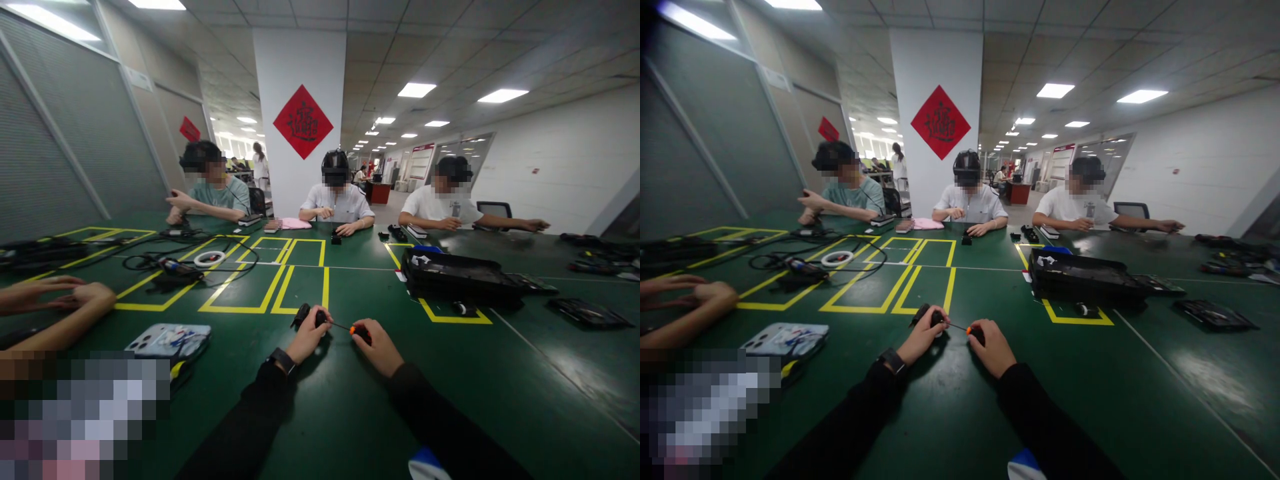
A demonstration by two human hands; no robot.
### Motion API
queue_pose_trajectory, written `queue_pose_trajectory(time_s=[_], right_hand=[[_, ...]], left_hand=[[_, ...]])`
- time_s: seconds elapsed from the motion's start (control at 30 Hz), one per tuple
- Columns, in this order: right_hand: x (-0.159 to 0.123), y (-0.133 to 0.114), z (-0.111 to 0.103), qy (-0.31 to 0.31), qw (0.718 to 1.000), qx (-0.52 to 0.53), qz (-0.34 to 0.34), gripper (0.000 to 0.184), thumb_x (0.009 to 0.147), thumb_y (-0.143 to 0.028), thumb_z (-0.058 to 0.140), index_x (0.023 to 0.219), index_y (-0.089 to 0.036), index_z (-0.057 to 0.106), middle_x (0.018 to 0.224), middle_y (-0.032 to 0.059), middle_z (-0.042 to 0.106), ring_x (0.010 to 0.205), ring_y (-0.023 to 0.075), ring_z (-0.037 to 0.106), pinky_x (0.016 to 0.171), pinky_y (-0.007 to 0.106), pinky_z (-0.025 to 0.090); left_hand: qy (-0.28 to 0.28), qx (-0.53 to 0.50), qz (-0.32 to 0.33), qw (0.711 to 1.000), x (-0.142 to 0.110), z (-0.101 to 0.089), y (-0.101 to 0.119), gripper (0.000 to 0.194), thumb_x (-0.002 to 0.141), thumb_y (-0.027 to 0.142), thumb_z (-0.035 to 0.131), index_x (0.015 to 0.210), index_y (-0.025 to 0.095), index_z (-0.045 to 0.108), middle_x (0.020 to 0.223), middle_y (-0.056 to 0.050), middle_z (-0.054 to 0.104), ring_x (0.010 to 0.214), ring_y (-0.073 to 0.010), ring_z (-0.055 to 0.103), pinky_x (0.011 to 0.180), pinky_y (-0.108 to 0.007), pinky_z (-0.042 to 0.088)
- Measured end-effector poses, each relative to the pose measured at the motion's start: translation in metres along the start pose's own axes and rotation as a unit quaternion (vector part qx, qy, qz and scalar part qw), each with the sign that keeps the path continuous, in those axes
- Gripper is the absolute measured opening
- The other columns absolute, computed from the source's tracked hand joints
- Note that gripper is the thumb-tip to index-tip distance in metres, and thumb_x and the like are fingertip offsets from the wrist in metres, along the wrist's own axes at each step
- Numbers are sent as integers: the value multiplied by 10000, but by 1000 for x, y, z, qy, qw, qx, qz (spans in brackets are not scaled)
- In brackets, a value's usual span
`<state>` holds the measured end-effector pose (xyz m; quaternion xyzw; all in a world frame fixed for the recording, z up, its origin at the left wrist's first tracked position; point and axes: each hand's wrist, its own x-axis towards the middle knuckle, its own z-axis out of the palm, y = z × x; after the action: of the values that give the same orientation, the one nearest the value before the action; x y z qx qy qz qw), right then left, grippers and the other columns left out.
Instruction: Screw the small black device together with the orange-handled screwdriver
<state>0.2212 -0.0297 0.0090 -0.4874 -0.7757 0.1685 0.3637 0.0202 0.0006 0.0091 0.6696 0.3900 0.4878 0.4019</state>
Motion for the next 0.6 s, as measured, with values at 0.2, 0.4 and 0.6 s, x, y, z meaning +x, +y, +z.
queue_pose_trajectory(time_s=[0.2, 0.4, 0.6], right_hand=[[4, 2, 1, 1, 1000, -1, -20, 165, 827, -186, 410, 859, -177, 572, 906, 58, 547, 893, 172, 487, 827, 330, 387], [2, 3, 1, -14, 1000, 18, 11, 163, 782, -226, 495, 934, -188, 542, 891, 39, 546, 823, 156, 513, 763, 302, 416], [4, 0, -3, -6, 1000, -8, -28, 190, 839, -213, 411, 954, -180, 558, 946, 64, 542, 931, 174, 480, 855, 332, 378]], left_hand=[[-4, -31, -6, 999, 1, 1, -4, 238, 643, 40, 451, 838, 174, 468, 816, 1, 536, 760, -116, 519, 765, -274, 410], [-13, -35, 5, 999, 0, 0, -6, 284, 620, 18, 432, 853, 178, 455, 818, 5, 529, 746, -108, 518, 744, -262, 412], [-9, -33, 5, 999, 0, 0, -2, 281, 612, 15, 423, 839, 178, 452, 794, 14, 526, 737, -106, 515, 744, -260, 411]])
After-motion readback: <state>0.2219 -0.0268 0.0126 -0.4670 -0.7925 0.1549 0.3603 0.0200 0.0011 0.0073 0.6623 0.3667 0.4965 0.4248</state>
